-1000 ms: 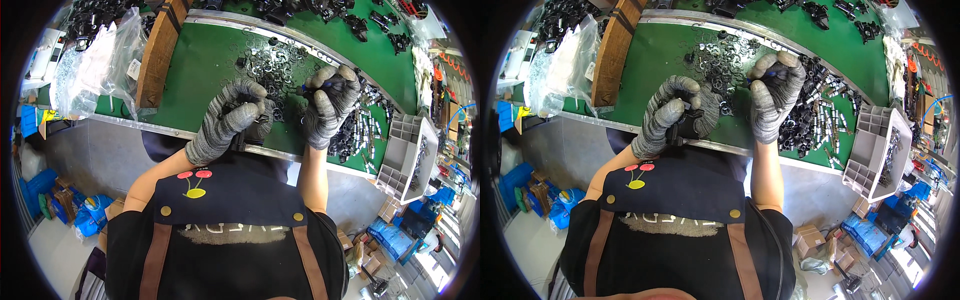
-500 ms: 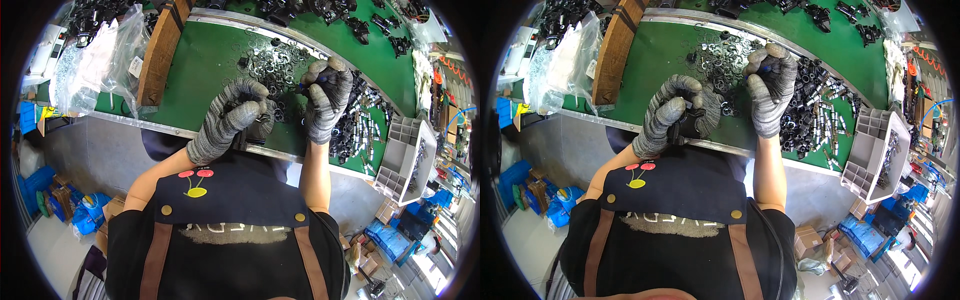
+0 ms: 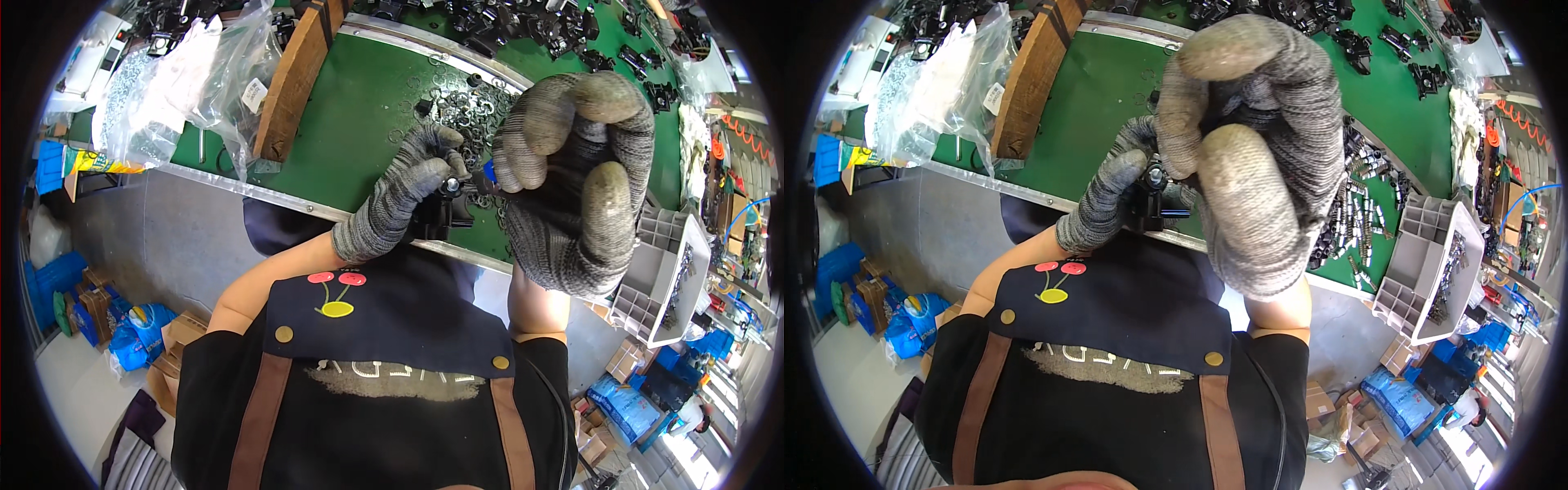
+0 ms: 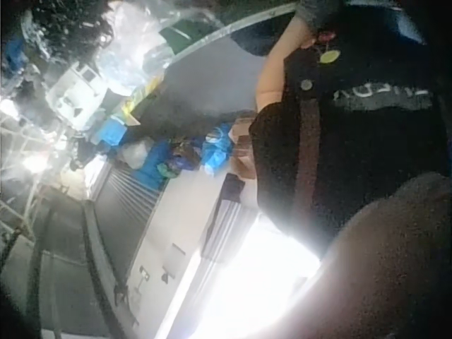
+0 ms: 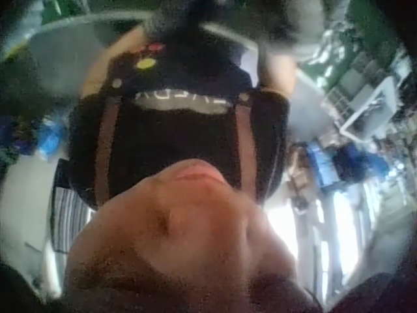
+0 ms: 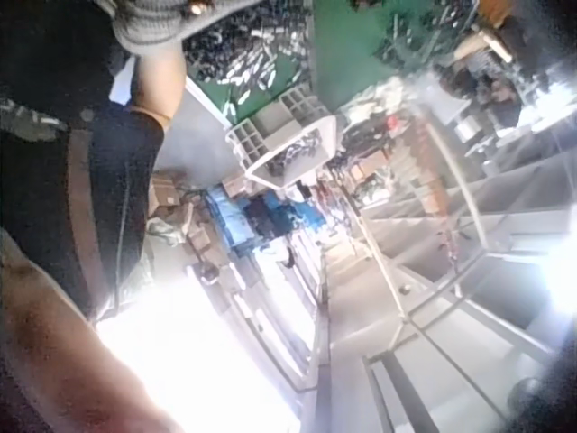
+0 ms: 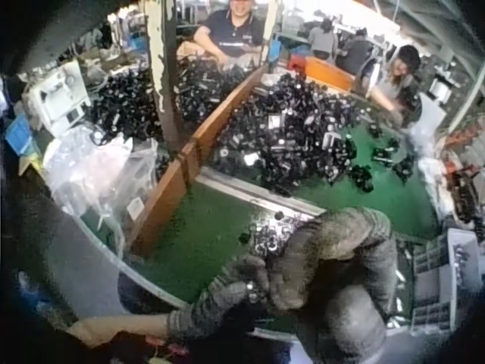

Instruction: Manually assembling small black plastic components at a factory workstation.

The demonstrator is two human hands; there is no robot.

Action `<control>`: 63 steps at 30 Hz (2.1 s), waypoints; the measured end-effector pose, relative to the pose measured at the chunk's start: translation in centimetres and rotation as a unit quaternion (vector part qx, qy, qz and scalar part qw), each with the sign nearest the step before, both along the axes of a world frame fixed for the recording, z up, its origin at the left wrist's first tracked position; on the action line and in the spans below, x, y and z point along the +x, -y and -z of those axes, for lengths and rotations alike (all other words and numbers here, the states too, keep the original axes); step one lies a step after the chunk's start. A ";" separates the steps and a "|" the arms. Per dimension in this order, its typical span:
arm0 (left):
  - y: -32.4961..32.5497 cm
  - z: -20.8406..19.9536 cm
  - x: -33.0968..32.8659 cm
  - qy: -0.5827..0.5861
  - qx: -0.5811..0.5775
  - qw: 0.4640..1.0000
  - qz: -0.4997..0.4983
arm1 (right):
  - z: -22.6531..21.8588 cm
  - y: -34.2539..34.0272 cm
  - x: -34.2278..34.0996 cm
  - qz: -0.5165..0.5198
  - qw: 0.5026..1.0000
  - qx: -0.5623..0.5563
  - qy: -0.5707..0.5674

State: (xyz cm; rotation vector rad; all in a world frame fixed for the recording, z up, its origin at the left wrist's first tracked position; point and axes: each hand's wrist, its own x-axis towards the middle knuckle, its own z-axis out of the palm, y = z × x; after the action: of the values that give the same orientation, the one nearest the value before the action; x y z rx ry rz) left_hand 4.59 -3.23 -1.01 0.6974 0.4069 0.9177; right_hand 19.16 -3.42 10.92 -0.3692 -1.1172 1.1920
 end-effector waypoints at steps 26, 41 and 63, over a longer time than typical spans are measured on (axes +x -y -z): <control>1.0 6.0 -0.4 -0.258 0.168 0.951 0.007 | 0.1 -0.3 -1.9 0.072 0.973 -0.106 0.191; 0.3 1.1 0.2 0.048 0.003 0.999 0.019 | 9.8 1.3 11.6 0.430 0.437 -0.189 0.767; 0.0 -0.1 -1.1 0.035 0.040 0.995 0.083 | 2.5 3.9 -1.9 0.270 0.957 -0.056 0.092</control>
State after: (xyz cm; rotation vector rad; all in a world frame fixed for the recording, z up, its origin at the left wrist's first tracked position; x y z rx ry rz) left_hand 3.44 -3.23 -0.95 0.7576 0.2463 0.8015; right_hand 17.28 -7.31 8.45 -0.8301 -1.0174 0.7441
